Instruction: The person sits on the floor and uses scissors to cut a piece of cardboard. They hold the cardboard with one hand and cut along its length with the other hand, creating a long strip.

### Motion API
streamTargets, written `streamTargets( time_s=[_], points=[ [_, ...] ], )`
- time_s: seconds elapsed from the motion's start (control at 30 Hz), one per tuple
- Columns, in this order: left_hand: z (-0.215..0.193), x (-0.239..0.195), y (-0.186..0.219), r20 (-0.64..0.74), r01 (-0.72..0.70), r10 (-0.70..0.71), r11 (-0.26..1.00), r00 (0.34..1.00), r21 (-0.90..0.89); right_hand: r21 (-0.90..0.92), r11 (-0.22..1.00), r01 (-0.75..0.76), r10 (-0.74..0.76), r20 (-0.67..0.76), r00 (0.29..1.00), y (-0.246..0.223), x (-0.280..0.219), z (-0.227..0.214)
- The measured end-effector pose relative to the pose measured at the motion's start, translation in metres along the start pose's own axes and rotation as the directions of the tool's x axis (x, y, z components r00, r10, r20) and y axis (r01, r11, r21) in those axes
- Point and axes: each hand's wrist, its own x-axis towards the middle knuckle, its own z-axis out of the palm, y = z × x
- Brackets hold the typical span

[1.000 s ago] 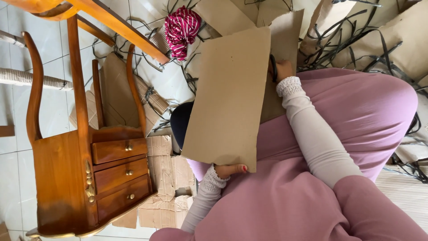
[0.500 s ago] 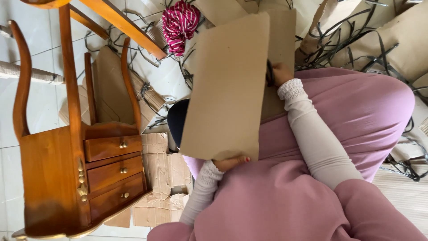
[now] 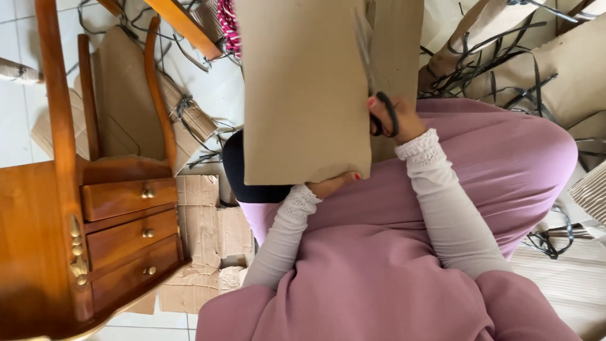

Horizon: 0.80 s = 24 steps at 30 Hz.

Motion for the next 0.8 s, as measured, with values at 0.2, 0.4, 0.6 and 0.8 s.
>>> streamTargets(
  time_s=[0.2, 0.4, 0.6, 0.8],
  points=[
    [0.007, 0.013, -0.007, 0.12, 0.218, -0.202, 0.965, 0.972, -0.142, 0.006, 0.996, -0.089, 0.089, -0.139, 0.986, 0.056, 0.022, -0.002],
    [0.021, 0.019, -0.056, 0.121, 0.215, -0.204, 0.973, 0.972, -0.087, -0.099, 0.993, -0.063, 0.034, -0.278, 0.96, 0.099, 0.051, -0.048],
    [0.031, 0.019, -0.207, -0.113, 0.212, -0.316, 0.821, 0.942, -0.529, -0.209, 0.976, 0.06, -0.122, -0.302, 0.945, 0.067, 0.038, -0.051],
    [0.03, 0.031, -0.072, -0.262, 0.103, -0.443, 0.647, 0.857, -0.755, -0.135, 0.979, 0.152, -0.175, -0.174, 0.969, 0.041, 0.032, -0.051]
  ],
)
